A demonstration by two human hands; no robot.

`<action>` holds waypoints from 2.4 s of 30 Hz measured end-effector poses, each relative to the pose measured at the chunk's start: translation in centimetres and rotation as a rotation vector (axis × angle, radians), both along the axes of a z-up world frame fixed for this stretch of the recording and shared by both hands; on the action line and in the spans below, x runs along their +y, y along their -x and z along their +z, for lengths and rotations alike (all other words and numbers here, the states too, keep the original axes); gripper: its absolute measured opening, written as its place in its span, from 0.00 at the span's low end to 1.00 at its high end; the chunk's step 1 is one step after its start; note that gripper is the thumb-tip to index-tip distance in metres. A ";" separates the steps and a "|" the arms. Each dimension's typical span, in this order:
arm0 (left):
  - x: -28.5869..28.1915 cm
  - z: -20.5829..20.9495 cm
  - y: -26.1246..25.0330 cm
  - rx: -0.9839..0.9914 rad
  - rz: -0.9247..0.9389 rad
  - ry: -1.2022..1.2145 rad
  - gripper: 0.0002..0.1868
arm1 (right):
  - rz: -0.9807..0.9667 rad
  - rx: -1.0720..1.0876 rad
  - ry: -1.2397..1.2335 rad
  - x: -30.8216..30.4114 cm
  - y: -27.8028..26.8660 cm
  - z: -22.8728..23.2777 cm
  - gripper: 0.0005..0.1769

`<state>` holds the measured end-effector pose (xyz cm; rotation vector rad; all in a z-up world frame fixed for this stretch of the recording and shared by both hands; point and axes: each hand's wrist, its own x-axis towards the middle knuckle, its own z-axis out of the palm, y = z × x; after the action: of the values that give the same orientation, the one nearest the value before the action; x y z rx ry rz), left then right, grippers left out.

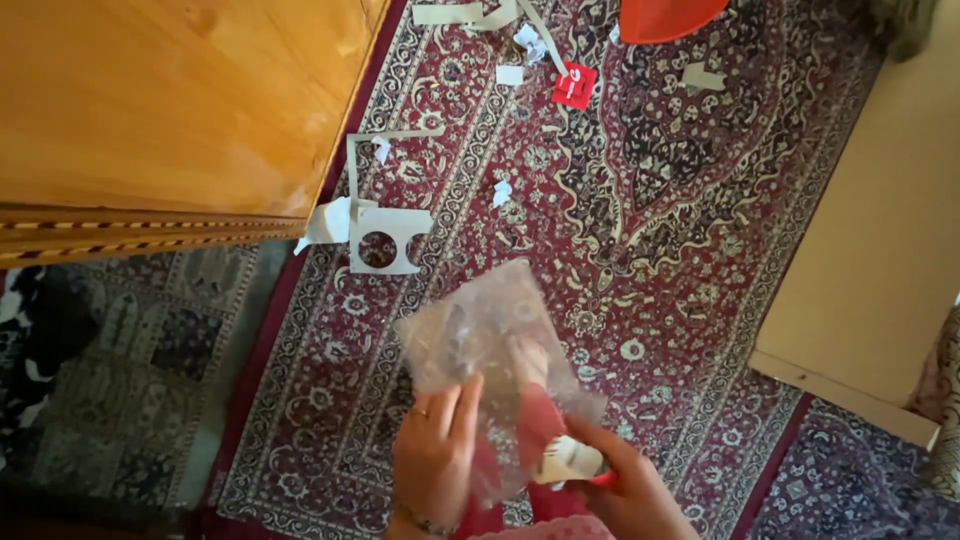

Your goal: The recorder is tidying up scraps of paper and cardboard from the floor into a plastic bag.

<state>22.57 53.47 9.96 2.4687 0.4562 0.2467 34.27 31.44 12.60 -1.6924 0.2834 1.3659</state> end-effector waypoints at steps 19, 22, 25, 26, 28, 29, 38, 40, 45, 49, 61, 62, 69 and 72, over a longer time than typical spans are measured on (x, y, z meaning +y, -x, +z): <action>-3.4 0.7 -0.6 0.201 0.030 0.107 0.34 | -0.624 0.255 -0.130 5.6 0.5 3.2 0.25; -3.8 -0.2 0.3 0.285 0.062 0.003 0.35 | -0.467 0.287 -0.060 3.3 1.3 0.2 0.28; -3.6 -0.4 0.8 0.408 0.070 -0.083 0.38 | -0.561 0.345 -0.087 2.1 1.5 0.0 0.28; -3.6 -0.5 0.6 0.450 0.076 -0.075 0.38 | -0.869 0.464 -0.165 2.1 1.1 0.4 0.29; -4.1 -0.5 0.5 0.424 0.038 -0.077 0.38 | -0.852 0.436 -0.236 3.9 1.5 2.1 0.30; -4.4 -0.5 0.4 0.398 -0.006 -0.080 0.40 | -0.838 0.409 -0.308 4.8 1.7 3.0 0.31; -5.0 0.0 1.4 0.363 0.290 0.369 0.37 | -0.214 -0.123 -0.004 2.7 5.6 -2.1 0.31; -5.4 0.1 1.5 0.354 0.287 0.397 0.37 | -0.004 -0.213 0.012 3.3 6.3 -3.5 0.28; -5.8 -0.4 1.9 0.226 0.221 0.305 0.39 | 0.575 -0.348 0.273 4.4 6.7 -5.3 0.31; -5.1 0.2 2.7 0.247 0.151 0.266 0.37 | 0.739 -0.099 0.326 3.3 6.5 -11.4 0.33; -4.6 1.0 2.7 0.061 0.120 0.384 0.37 | -0.686 0.758 -0.458 12.3 3.1 -4.2 0.31; -4.4 1.0 2.8 0.036 0.133 0.402 0.37 | -0.821 0.751 -0.483 12.8 3.1 -4.0 0.33; -4.8 -3.4 5.3 0.119 0.428 0.511 0.37 | 0.004 0.182 -0.062 8.2 7.5 -11.2 0.49; -4.6 -5.6 6.4 0.180 0.812 1.303 0.36 | 0.286 -0.214 -0.021 9.4 6.4 -5.0 0.32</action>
<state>16.15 48.85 4.40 0.9561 1.2052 0.0024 27.92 40.87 7.62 -1.8965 -0.0986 1.3686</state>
